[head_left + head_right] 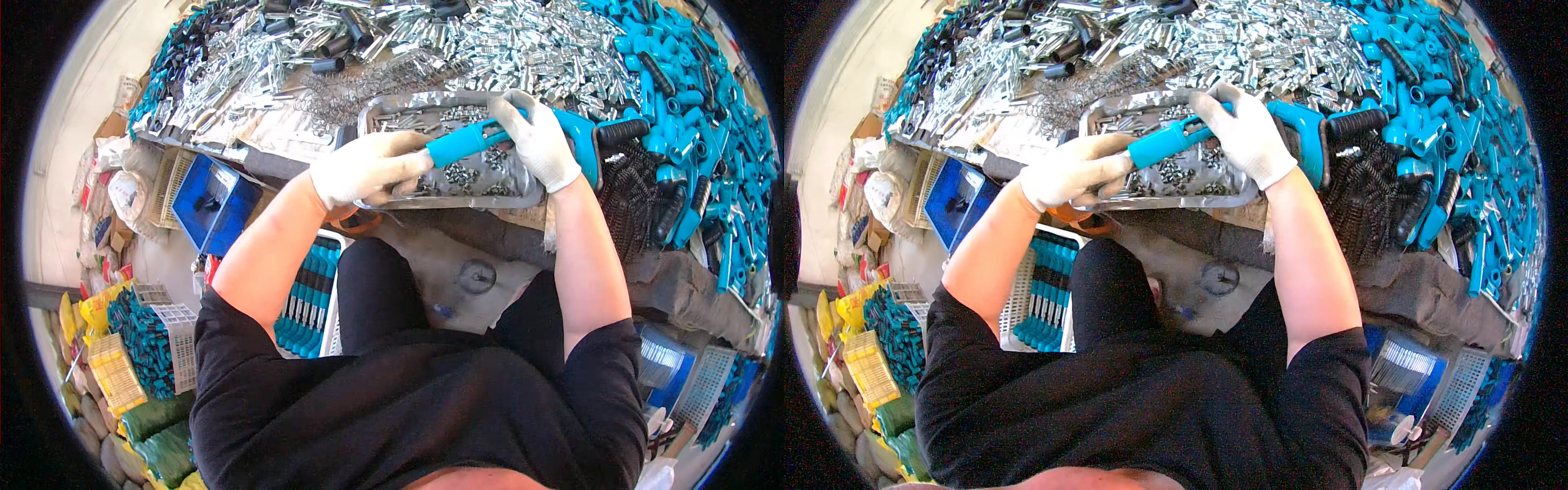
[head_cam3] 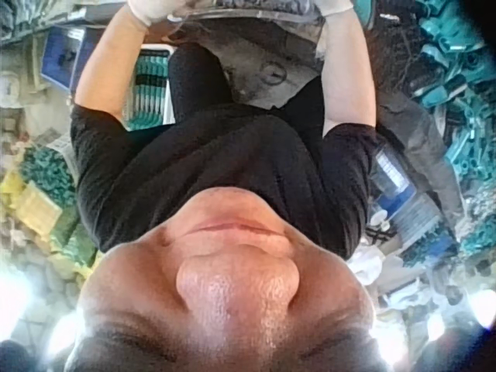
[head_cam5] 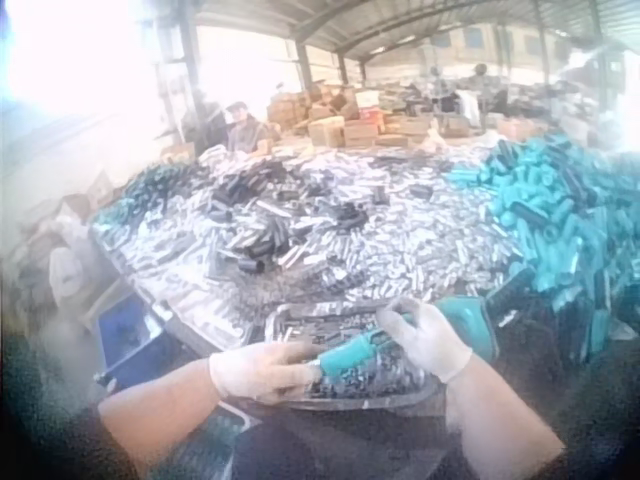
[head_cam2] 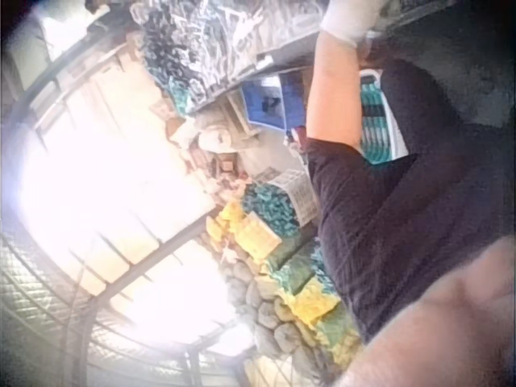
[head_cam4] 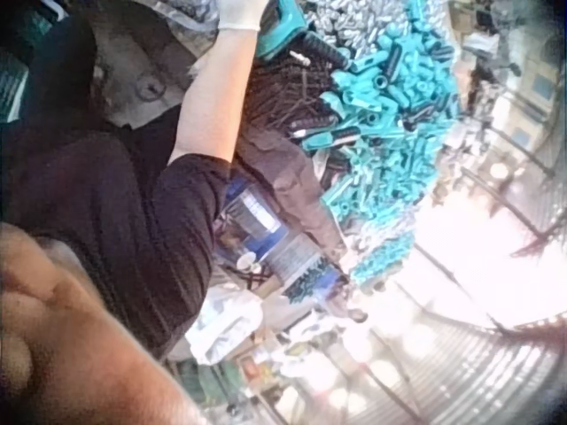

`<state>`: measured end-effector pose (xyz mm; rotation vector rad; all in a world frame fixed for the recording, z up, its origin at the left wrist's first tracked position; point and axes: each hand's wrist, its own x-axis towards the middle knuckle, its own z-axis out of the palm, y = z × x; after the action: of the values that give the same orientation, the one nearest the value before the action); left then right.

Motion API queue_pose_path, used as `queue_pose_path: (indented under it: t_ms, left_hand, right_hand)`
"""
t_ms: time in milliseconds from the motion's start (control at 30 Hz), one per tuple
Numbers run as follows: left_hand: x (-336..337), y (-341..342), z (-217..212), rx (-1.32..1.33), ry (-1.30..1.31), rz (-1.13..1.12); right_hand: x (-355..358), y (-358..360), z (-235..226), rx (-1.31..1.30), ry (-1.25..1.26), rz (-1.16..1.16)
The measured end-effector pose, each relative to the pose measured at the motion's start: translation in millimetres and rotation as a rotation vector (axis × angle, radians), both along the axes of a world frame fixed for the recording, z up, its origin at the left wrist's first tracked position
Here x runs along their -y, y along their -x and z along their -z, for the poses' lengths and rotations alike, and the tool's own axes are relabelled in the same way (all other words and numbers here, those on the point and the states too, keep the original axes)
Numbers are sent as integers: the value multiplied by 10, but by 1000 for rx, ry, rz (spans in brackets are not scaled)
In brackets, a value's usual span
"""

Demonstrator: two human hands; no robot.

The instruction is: Assembling metal and plastic components for a handheld tool on an industrial workbench.

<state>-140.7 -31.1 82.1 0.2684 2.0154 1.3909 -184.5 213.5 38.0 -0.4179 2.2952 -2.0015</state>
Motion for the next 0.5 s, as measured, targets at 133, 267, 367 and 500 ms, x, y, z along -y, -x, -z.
queue_pose_path:
  t_ms: [133, 267, 367, 500]
  left_hand:
    - [-129, -53, 25, 25, -26, 24]
    - [-116, -87, 93, 33, -34, 13]
    - [-59, -102, 3, 23, 29, 19]
    - [34, -197, -56, 35, 60, -4]
  right_hand:
    - [64, -21, 62, 36, -106, 40]
    - [35, 19, 129, -20, -173, 19]
    - [-57, 44, 139, -36, -69, 72]
    - [-142, 63, 83, -58, -14, 171]
